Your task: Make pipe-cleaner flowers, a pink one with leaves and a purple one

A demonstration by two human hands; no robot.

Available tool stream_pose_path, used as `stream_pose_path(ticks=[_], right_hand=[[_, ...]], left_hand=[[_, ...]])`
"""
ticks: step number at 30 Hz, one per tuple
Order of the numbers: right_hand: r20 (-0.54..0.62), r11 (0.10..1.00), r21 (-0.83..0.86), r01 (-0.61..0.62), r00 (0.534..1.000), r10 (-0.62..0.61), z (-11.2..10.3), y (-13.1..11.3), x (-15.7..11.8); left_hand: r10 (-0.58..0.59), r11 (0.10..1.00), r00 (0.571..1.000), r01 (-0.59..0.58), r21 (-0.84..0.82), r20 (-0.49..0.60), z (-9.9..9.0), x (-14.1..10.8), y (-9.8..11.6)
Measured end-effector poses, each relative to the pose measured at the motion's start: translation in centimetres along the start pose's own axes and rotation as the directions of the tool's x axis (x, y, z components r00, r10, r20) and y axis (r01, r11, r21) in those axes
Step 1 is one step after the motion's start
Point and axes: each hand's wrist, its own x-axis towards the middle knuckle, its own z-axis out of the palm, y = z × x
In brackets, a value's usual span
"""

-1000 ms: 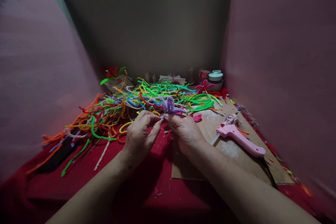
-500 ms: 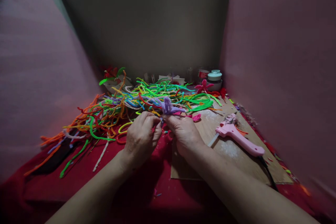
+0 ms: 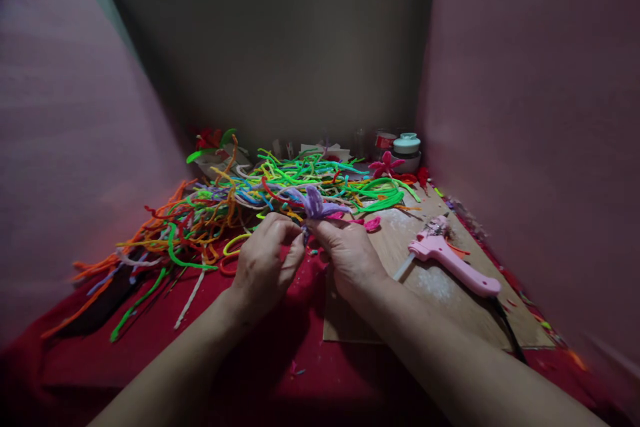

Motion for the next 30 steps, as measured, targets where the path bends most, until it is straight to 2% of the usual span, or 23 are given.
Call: stream_pose_path(ticks=[2,4,7,11,13,15,17,19,21,23,26,30], right_hand=[[-0.022,1.000,-0.007,-0.007,1.000,0.007,0.0,-0.1,-0.1],[-0.001,1.000,-0.006,0.019,1.000,-0.019,0.1,0.0,-0.2],[0.030,0.994,-0.041,0.100,0.995,-0.099,0.1,0.3,-0.3],[0.010,0.955,-0.194,0.222,0.974,-0.225,0.0,0.4,-0.6],[0.046,0.938,-0.240,0.249,0.968,-0.245,0.0,0.3,-0.9],[0.090,0.917,-0.277,0.286,0.958,-0.271,0.1,0.3,-1.1],[0.124,0.866,-0.348,0.358,0.934,-0.336,0.1,0.3,-1.3],[0.158,0.776,-0.448,0.444,0.893,-0.421,0.0,0.3,-1.4],[0.208,0.686,-0.519,0.510,0.853,-0.478,-0.1,0.4,-1.5],[0.254,0.639,-0.538,0.550,0.828,-0.499,-0.2,0.3,-1.6],[0.268,0.681,-0.480,0.553,0.832,-0.486,0.0,0.0,-1.8],[0.177,0.791,-0.375,0.483,0.875,-0.450,0.1,-0.2,-1.7]], left_hand=[[-0.072,0.994,0.997,0.073,-0.088,0.007,0.1,-0.1,-0.1],[-0.108,0.988,0.994,0.111,-0.104,0.034,0.3,-0.3,-0.1],[-0.068,0.996,0.995,0.072,-0.044,0.071,1.1,-0.8,-0.1],[-0.002,1.000,0.999,0.000,0.030,0.043,1.8,-1.2,-0.1],[-0.024,0.999,0.999,0.025,-0.023,0.031,1.7,-1.2,0.0],[-0.103,0.981,0.994,0.107,-0.163,0.033,1.4,-1.0,0.1],[-0.213,0.915,0.975,0.219,-0.338,0.056,1.0,-0.8,0.2],[-0.328,0.807,0.939,0.336,-0.486,0.104,0.7,-0.6,0.4],[-0.400,0.701,0.903,0.411,-0.583,0.155,0.4,-0.3,0.5],[-0.437,0.630,0.880,0.449,-0.633,0.189,0.3,-0.1,0.7],[-0.451,0.583,0.871,0.453,-0.675,0.195,0.2,0.0,0.9],[-0.441,0.543,0.869,0.458,-0.704,0.225,0.2,0.0,0.9]])
